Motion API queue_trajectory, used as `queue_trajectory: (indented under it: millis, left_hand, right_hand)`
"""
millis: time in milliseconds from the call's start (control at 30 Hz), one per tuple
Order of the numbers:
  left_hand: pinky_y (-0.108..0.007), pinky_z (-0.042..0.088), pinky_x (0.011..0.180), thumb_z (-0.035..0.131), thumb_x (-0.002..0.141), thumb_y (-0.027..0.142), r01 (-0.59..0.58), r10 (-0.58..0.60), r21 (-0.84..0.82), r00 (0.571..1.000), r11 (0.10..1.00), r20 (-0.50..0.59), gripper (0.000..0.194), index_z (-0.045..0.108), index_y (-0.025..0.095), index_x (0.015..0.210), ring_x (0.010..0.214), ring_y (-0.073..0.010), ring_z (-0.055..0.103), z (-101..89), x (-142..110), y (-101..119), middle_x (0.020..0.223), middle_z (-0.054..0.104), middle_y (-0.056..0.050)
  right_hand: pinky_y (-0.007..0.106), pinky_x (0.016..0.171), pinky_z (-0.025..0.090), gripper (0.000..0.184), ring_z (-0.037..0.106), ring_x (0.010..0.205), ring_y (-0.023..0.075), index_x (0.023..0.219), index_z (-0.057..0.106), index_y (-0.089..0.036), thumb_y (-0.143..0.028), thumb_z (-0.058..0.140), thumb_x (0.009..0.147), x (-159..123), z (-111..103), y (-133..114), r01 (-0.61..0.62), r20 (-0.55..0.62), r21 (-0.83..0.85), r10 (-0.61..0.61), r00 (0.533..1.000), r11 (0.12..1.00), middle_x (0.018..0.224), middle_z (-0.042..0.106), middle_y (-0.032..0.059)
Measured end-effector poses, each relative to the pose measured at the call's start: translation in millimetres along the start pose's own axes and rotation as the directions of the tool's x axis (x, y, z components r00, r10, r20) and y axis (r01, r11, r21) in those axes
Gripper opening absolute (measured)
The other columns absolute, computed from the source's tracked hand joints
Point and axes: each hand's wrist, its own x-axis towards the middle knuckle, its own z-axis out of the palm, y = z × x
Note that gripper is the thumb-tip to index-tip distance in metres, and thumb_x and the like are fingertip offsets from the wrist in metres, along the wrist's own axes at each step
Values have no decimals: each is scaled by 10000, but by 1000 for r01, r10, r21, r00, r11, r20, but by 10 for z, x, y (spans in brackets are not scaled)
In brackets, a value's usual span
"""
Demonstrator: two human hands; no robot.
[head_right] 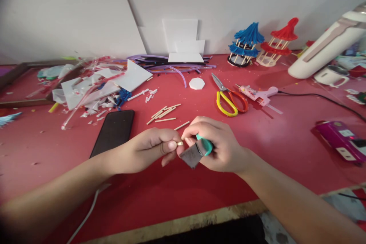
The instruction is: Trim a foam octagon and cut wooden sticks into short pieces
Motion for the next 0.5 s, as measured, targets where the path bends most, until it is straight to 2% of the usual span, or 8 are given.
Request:
queue_trajectory:
  millis: [133, 233, 333, 367, 433, 500]
  left_hand:
    - [-228, 444, 748, 413, 994, 267, -8, 9, 10, 997, 1000, -77, 238, 603, 144, 923, 694, -104, 570, 1, 9, -9, 687, 596, 1]
    - [-238, 458, 701, 420, 990, 300, -25, 17, -30, 972, 999, -232, 220, 581, 157, 944, 680, -112, 583, -22, 27, -38, 747, 650, -21]
    - [-241, 475, 712, 474, 964, 336, -40, 33, -5, 886, 999, -462, 217, 583, 164, 891, 771, -127, 619, -76, 54, -76, 896, 684, -57]
    - [-240, 476, 745, 510, 945, 334, -20, 36, 35, 846, 999, -532, 212, 600, 163, 859, 837, -136, 623, -96, 63, -88, 940, 682, -62]
    - [-233, 471, 785, 580, 901, 324, 55, 16, 92, 773, 994, -634, 190, 640, 161, 825, 889, -137, 610, -132, 79, -114, 937, 672, -49]
    - [-227, 481, 756, 628, 865, 323, 79, -20, 57, 734, 995, -679, 168, 653, 161, 829, 790, -113, 600, -155, 89, -145, 828, 649, -17]
  right_hand:
    - [254, 592, 477, 133, 581, 653, 120, 892, 600, -179, -77, 525, 849, -8, -15, 15, -20, 2, -59, 20, 1000, 998, 755, 621, 20]
    - [260, 567, 443, 83, 538, 586, 124, 760, 557, -196, -136, 559, 818, -15, -54, 110, -145, -83, -303, 125, 989, 942, 653, 562, -11]
    - [278, 553, 434, 136, 561, 602, 163, 725, 519, -206, -240, 612, 818, -41, -105, 292, -332, -200, -580, 264, 943, 744, 638, 564, 1]
    - [291, 553, 442, 132, 596, 664, 196, 791, 540, -198, -287, 633, 818, -56, -118, 358, -374, -220, -643, 306, 926, 669, 723, 614, 36]
    - [332, 581, 471, 324, 629, 861, 286, 1059, 545, -149, -322, 652, 808, -94, -134, 474, -390, -227, -735, 341, 912, 555, 1006, 648, 149]
    - [378, 634, 495, 448, 612, 942, 329, 1214, 487, -102, -289, 619, 829, -130, -129, 540, -351, -183, -798, 359, 915, 489, 1116, 603, 204]
